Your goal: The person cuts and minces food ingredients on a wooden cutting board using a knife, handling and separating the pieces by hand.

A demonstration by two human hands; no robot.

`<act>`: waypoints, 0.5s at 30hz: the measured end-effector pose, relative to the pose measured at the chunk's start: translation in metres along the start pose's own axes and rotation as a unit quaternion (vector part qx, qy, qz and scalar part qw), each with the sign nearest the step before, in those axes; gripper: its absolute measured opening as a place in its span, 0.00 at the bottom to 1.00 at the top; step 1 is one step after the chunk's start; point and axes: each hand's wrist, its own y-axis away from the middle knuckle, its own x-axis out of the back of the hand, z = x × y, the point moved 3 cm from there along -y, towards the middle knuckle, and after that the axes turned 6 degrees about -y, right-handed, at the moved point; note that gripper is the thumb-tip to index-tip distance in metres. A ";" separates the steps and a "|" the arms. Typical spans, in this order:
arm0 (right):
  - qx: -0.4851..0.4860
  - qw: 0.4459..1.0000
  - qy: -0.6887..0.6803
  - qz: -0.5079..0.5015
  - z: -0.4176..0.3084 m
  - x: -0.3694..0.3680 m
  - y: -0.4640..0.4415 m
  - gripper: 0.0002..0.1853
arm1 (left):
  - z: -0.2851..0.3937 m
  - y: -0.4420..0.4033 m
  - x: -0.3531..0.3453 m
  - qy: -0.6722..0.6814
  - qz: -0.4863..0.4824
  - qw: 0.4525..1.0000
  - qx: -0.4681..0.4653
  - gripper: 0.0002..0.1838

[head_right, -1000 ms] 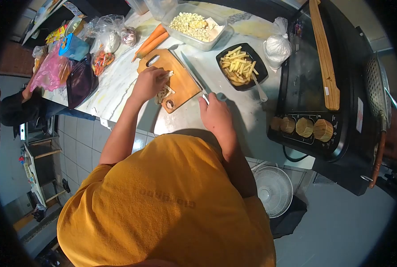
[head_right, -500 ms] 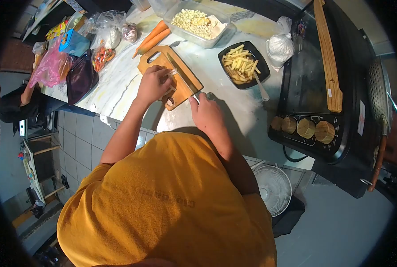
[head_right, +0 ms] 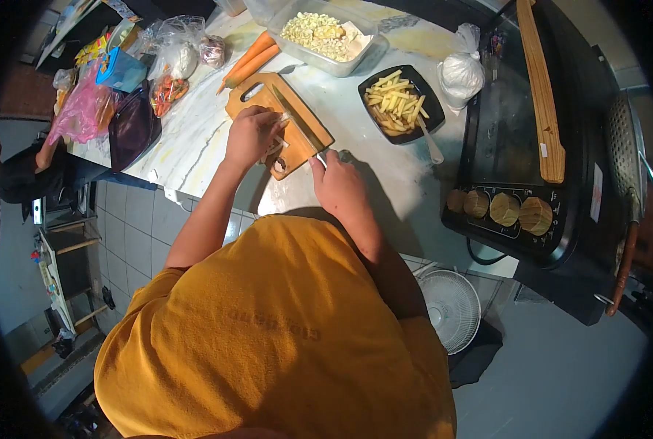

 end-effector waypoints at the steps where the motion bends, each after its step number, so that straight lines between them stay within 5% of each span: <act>1: 0.000 1.000 0.000 0.000 0.001 -0.001 -0.001 0.24 | 0.000 0.000 -0.001 0.000 0.000 1.000 0.000 0.10; 15: -0.016 0.999 0.041 -0.015 -0.004 -0.013 -0.006 0.21 | -0.004 0.000 -0.008 -0.013 0.001 1.000 0.009 0.09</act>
